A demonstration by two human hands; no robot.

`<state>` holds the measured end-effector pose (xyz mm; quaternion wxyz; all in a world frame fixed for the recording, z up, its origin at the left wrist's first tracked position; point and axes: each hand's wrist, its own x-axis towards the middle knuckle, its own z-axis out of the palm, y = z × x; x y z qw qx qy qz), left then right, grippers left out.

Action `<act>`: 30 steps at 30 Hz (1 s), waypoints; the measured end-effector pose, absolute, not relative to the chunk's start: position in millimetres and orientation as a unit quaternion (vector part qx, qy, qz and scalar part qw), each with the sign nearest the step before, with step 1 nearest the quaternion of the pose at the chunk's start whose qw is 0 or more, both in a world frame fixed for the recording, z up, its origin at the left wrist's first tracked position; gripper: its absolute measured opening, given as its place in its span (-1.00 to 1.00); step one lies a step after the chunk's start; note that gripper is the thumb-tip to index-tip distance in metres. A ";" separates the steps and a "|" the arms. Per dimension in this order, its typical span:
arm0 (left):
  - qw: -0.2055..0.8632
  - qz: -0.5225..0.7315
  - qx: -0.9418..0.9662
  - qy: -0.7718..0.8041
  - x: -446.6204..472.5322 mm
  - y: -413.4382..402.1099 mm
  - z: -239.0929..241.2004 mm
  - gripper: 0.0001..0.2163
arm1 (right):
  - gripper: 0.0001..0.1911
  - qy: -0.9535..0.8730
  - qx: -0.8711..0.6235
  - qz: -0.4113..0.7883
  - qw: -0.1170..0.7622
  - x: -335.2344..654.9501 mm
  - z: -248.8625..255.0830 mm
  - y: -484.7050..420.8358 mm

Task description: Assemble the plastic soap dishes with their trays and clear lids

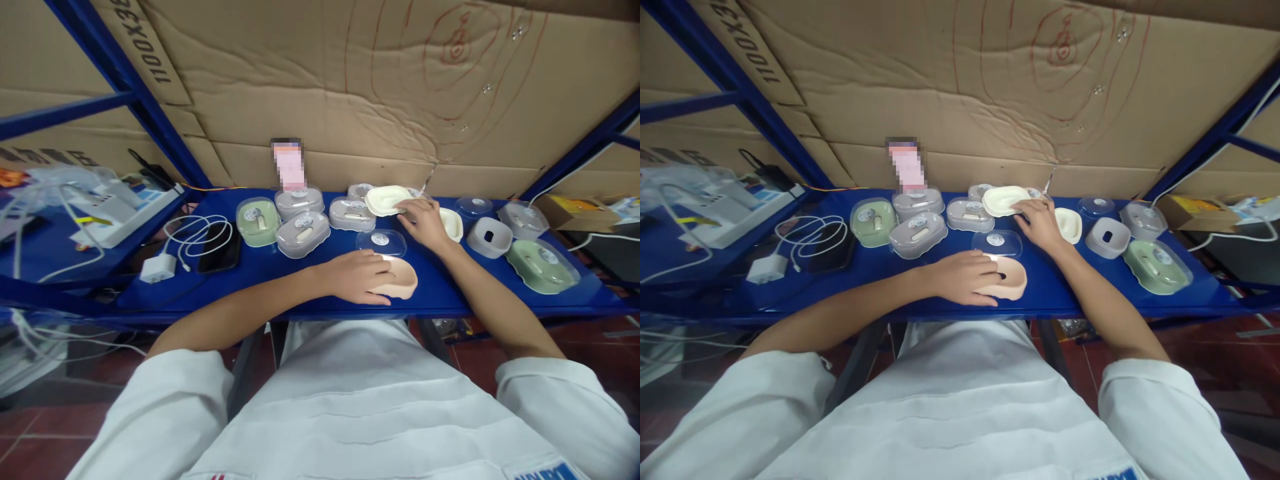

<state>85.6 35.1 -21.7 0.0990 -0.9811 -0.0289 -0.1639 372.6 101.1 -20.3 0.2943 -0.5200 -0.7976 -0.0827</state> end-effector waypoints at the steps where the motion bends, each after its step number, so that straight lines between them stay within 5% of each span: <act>1: 0.092 -0.143 -0.985 -0.015 88.3 30.4 -22.9 -0.61 | -0.65 -0.797 -0.522 -0.077 0.294 372.3 -21.9 102.2; 8: 0.033 -0.123 -0.988 -0.092 73.0 39.7 -7.7 -0.53 | -0.72 -0.847 -0.405 -0.045 0.343 343.5 -8.5 74.1; 17: 0.124 -0.207 -0.957 -0.161 57.0 66.6 15.1 -0.63 | -0.74 -0.897 -0.267 0.042 0.350 309.3 -2.9 41.3; 25: -0.054 -0.149 -0.966 -0.204 49.1 93.3 -0.6 -0.72 | -0.76 -0.932 -0.228 -0.004 0.280 302.3 -1.8 29.2; 30: 0.002 -0.165 -0.950 -0.267 49.1 87.1 18.0 -0.76 | -0.49 -0.969 -0.148 -0.021 0.196 275.9 -15.4 6.6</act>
